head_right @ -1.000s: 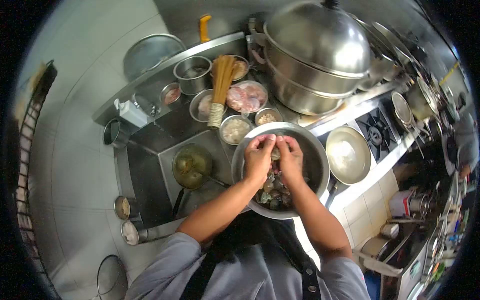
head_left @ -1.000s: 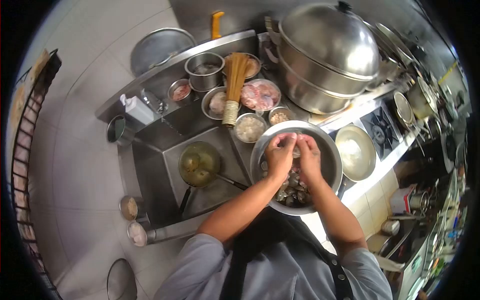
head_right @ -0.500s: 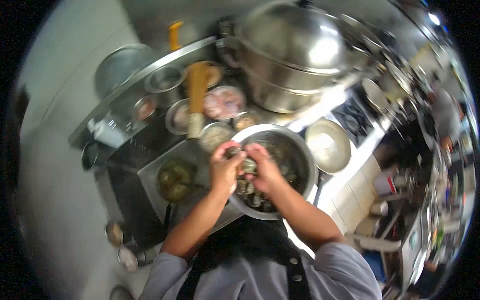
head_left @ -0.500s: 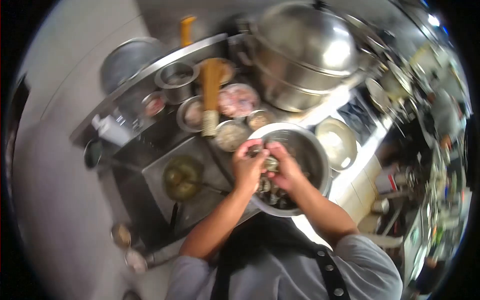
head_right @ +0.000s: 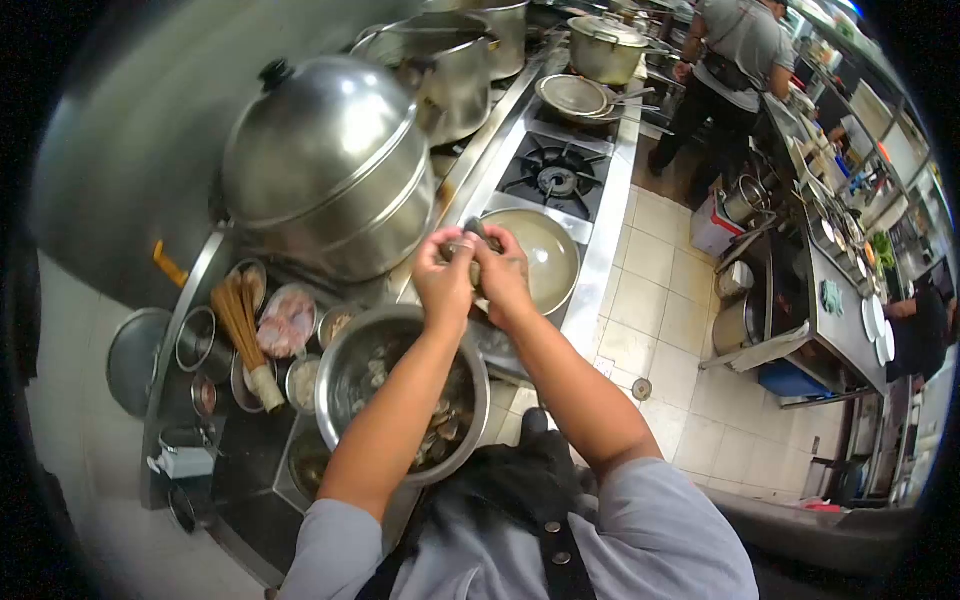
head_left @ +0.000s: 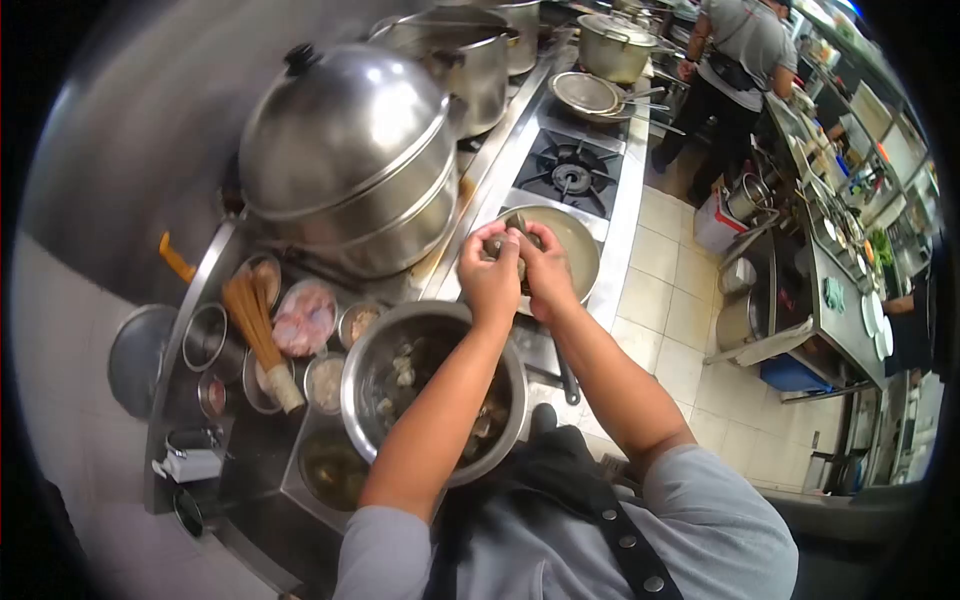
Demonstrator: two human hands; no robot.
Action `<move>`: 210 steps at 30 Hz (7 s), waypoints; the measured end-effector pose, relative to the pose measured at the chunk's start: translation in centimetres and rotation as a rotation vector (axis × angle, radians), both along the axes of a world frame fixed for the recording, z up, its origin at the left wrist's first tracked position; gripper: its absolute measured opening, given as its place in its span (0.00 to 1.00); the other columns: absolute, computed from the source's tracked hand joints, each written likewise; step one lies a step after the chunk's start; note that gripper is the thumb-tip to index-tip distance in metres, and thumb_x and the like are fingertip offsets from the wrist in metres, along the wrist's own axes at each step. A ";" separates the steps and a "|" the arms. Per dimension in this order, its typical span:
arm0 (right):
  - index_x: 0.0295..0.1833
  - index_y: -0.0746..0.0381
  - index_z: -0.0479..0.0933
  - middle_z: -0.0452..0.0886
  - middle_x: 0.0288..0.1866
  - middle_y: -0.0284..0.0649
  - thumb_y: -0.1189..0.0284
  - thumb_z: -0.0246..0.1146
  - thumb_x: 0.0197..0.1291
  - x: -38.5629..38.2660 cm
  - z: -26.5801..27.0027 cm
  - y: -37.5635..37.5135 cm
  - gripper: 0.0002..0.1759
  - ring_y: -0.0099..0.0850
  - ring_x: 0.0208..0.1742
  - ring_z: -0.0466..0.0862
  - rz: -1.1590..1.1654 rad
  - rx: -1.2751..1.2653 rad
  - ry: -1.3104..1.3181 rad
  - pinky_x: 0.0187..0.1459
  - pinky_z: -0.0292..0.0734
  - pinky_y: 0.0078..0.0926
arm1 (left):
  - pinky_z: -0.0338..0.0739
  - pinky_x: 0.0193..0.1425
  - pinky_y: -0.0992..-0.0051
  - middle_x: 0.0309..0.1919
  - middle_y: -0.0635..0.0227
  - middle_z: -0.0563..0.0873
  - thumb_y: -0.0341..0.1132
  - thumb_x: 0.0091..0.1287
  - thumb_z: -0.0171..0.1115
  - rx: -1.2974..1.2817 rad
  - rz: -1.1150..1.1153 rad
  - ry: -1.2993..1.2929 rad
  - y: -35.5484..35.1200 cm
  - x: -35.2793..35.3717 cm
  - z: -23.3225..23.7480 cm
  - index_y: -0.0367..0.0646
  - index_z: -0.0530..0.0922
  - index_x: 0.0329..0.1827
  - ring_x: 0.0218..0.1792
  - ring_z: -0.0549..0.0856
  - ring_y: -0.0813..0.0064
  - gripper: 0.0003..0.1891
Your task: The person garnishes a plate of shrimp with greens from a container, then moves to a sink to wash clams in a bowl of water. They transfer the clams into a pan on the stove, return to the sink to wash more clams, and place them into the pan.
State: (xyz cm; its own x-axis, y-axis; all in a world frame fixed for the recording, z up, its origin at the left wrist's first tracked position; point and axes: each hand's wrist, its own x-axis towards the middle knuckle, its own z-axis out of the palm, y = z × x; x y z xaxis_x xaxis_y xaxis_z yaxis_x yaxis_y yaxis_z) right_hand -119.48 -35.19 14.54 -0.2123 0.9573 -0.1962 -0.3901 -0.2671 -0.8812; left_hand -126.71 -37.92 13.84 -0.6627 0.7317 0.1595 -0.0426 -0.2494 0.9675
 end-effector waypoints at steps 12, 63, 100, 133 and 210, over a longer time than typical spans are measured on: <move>0.66 0.60 0.70 0.80 0.57 0.52 0.67 0.56 0.63 7.5 -25.8 12.5 0.26 0.58 0.45 0.84 0.271 -0.202 -0.713 0.32 0.82 0.55 | 0.79 0.43 0.38 0.54 0.47 0.80 0.53 0.73 0.45 -1.035 -0.546 -0.558 12.2 4.9 -17.9 0.40 0.70 0.61 0.48 0.83 0.40 0.26; 0.67 0.55 0.71 0.85 0.43 0.52 0.45 0.56 0.64 -9.1 -4.8 -15.9 0.33 0.39 0.21 0.85 0.656 0.011 -0.687 0.24 0.81 0.32 | 0.70 0.63 0.68 0.57 0.58 0.78 0.53 0.74 0.52 -0.469 0.088 -0.400 -18.8 -12.0 -9.6 0.36 0.73 0.62 0.58 0.77 0.66 0.28; 0.63 0.56 0.74 0.76 0.55 0.57 0.50 0.54 0.67 1.4 2.2 1.3 0.27 0.53 0.54 0.80 0.144 0.459 -0.716 0.57 0.74 0.43 | 0.74 0.56 0.70 0.46 0.61 0.81 0.49 0.76 0.50 -0.175 -0.045 -0.021 1.1 0.1 2.2 0.38 0.74 0.57 0.48 0.79 0.69 0.22; 0.53 0.57 0.82 0.84 0.44 0.55 0.69 0.58 0.56 5.0 -26.8 16.9 0.18 0.47 0.44 0.85 0.815 0.874 -1.690 0.50 0.79 0.42 | 0.80 0.42 0.70 0.55 0.57 0.83 0.45 0.75 0.54 -0.576 -0.277 -0.039 -20.7 -14.8 4.3 0.37 0.70 0.66 0.48 0.85 0.69 0.24; 0.53 0.60 0.75 0.82 0.49 0.48 0.68 0.61 0.65 2.0 -0.8 -0.1 0.14 0.36 0.35 0.88 0.882 -0.344 0.258 0.18 0.79 0.20 | 0.71 0.21 0.80 0.41 0.60 0.86 0.41 0.73 0.58 -0.420 -0.214 -0.483 -24.3 -11.3 -3.2 0.41 0.73 0.56 0.28 0.84 0.75 0.15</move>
